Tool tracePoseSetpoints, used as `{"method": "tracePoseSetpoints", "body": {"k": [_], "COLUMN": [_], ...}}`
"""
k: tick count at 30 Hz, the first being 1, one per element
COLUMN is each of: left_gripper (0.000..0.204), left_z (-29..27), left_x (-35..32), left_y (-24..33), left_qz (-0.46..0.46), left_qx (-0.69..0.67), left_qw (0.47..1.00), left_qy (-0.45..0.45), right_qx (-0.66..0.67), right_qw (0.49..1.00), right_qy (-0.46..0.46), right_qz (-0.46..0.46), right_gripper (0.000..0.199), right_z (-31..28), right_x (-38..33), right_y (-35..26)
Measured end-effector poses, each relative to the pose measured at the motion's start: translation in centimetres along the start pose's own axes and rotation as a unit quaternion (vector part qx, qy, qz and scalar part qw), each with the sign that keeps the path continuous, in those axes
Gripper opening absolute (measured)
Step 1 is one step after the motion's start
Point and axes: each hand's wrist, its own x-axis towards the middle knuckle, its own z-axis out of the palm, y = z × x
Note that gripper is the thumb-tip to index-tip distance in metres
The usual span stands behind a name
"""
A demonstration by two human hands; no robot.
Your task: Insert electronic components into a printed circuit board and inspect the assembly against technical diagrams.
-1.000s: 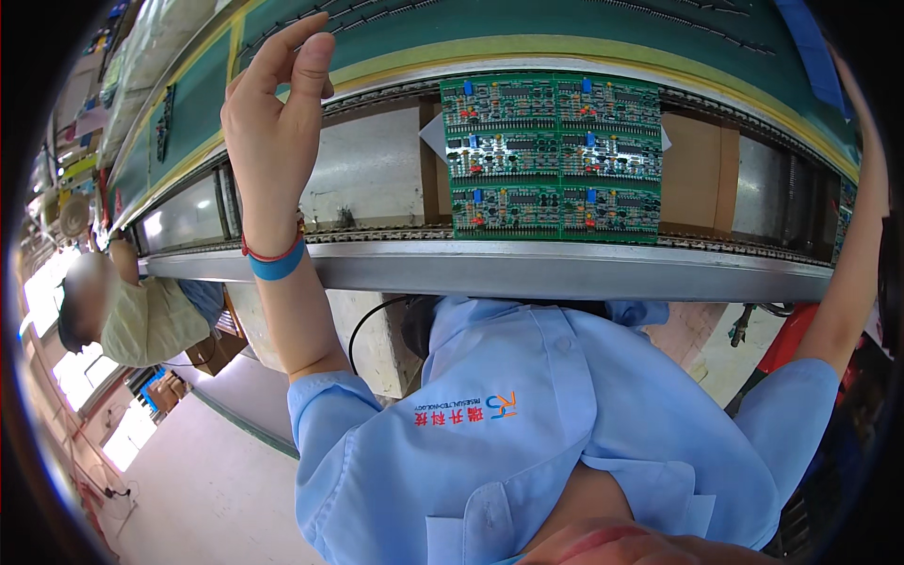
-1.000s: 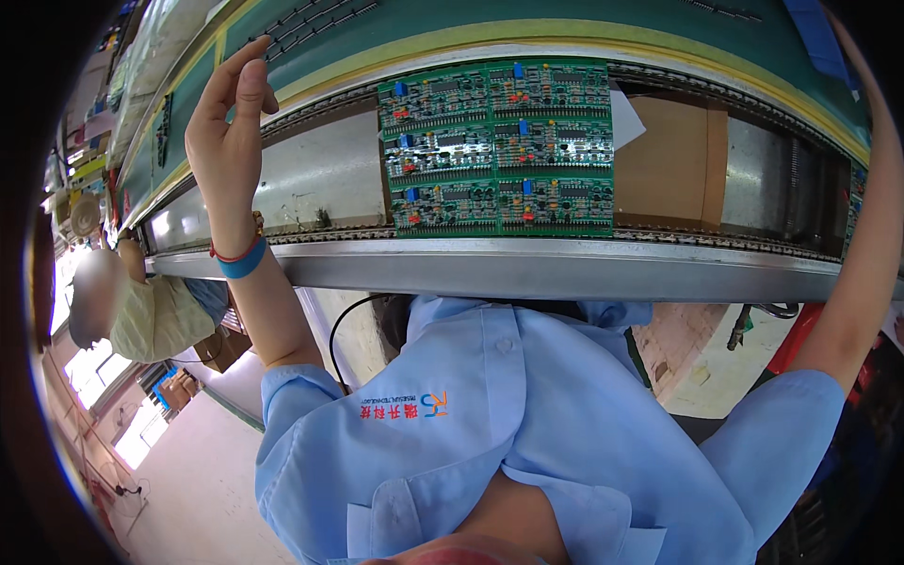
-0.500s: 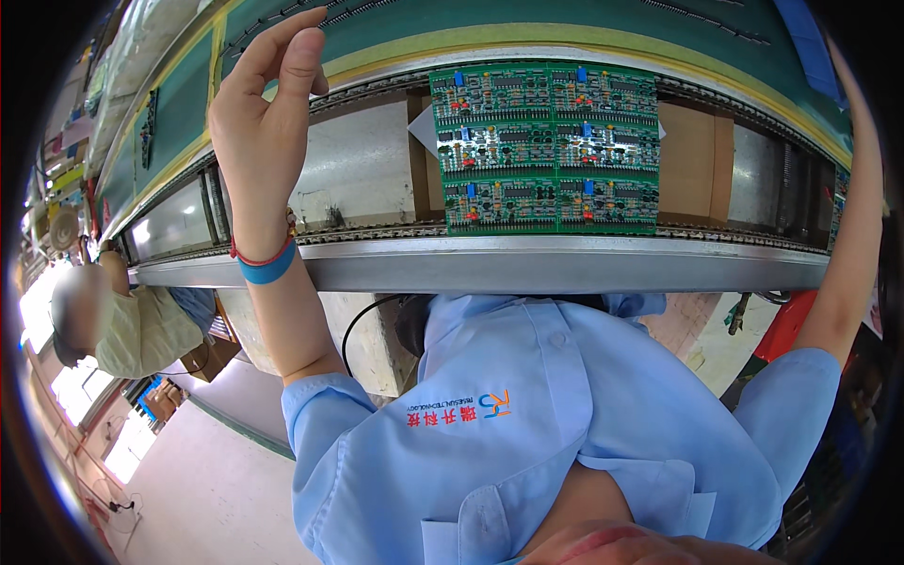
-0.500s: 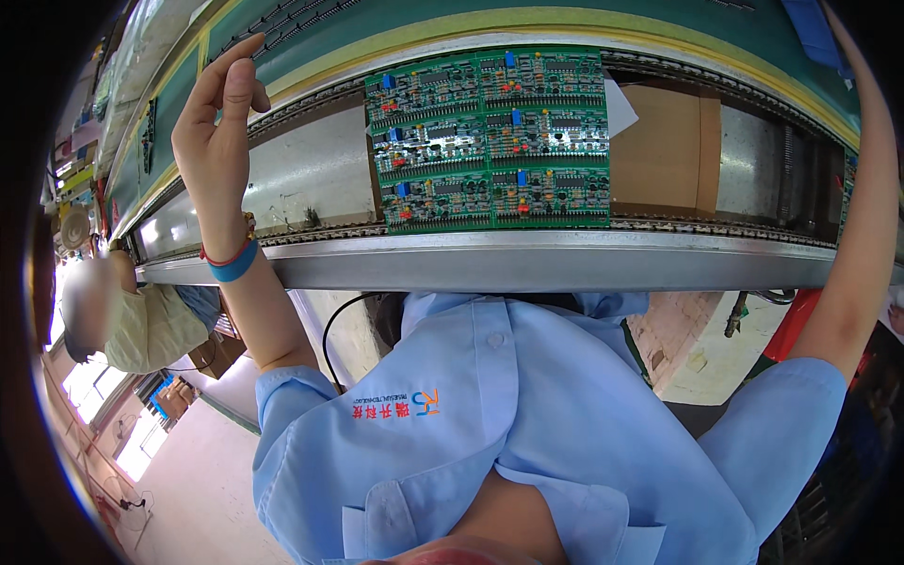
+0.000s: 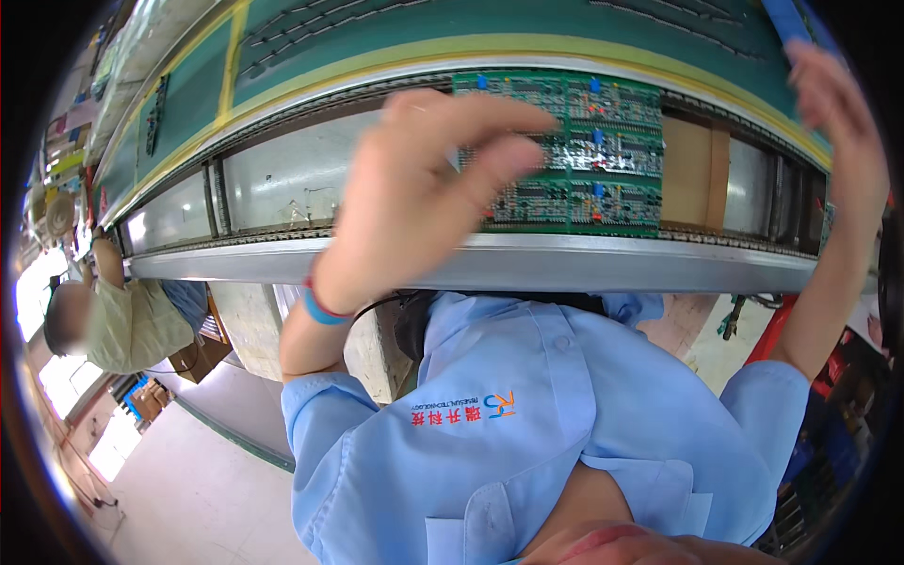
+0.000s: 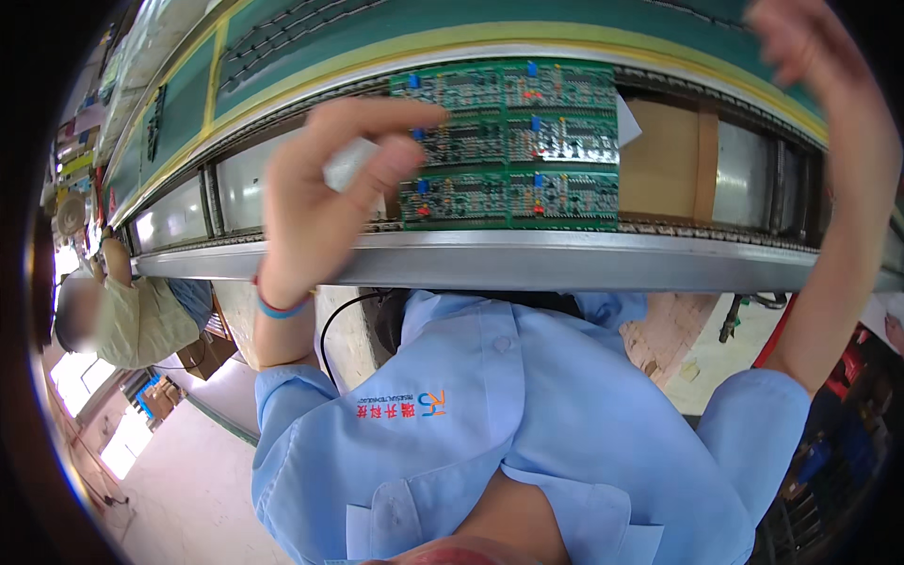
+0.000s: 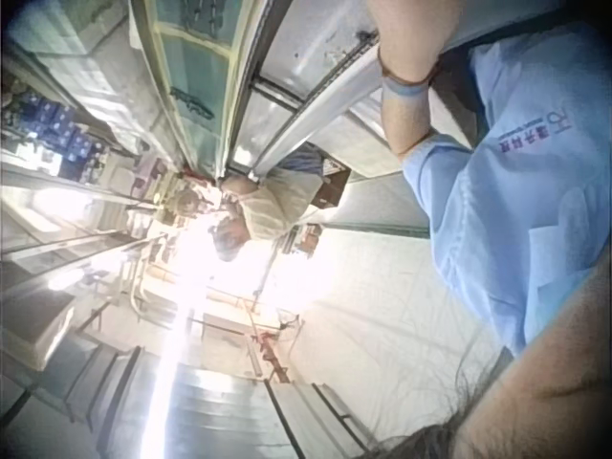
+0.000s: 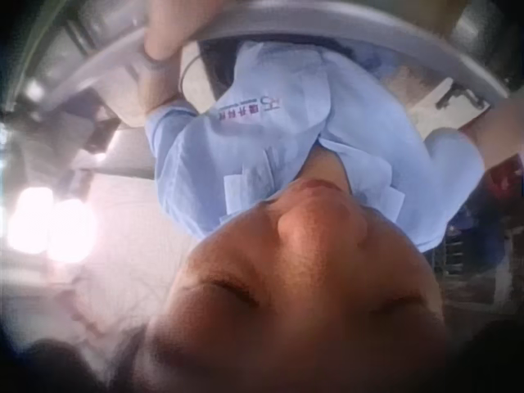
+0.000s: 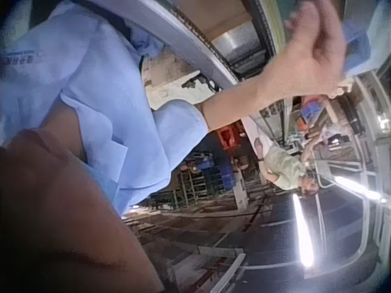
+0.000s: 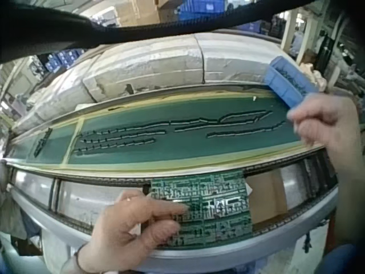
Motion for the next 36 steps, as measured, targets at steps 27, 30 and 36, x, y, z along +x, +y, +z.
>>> {"method": "tracePoseSetpoints", "body": {"k": [27,30,36], "left_gripper": [0.012,0.014,0.020], "left_z": [2.6,3.8,6.4], "left_x": [-3.4,-3.3,-4.6], "left_y": [2.1,2.3,3.0], "left_qz": [0.040,0.115,0.246], "left_qx": [-0.184,-0.074,0.173], "left_qw": [0.982,0.988,0.934], "left_qy": [0.016,0.077,0.193], "right_qx": [0.189,0.171,0.077], "right_qw": [0.962,0.965,0.970], "right_qy": [-0.112,-0.090,-0.054], "right_qz": [-0.164,-0.177,-0.225], "right_gripper": [0.017,0.014,0.016], "right_z": [9.4,9.2,9.0], "right_x": [-6.4,-7.0,-9.6], "right_y": [-5.3,-5.1,-4.6]}}
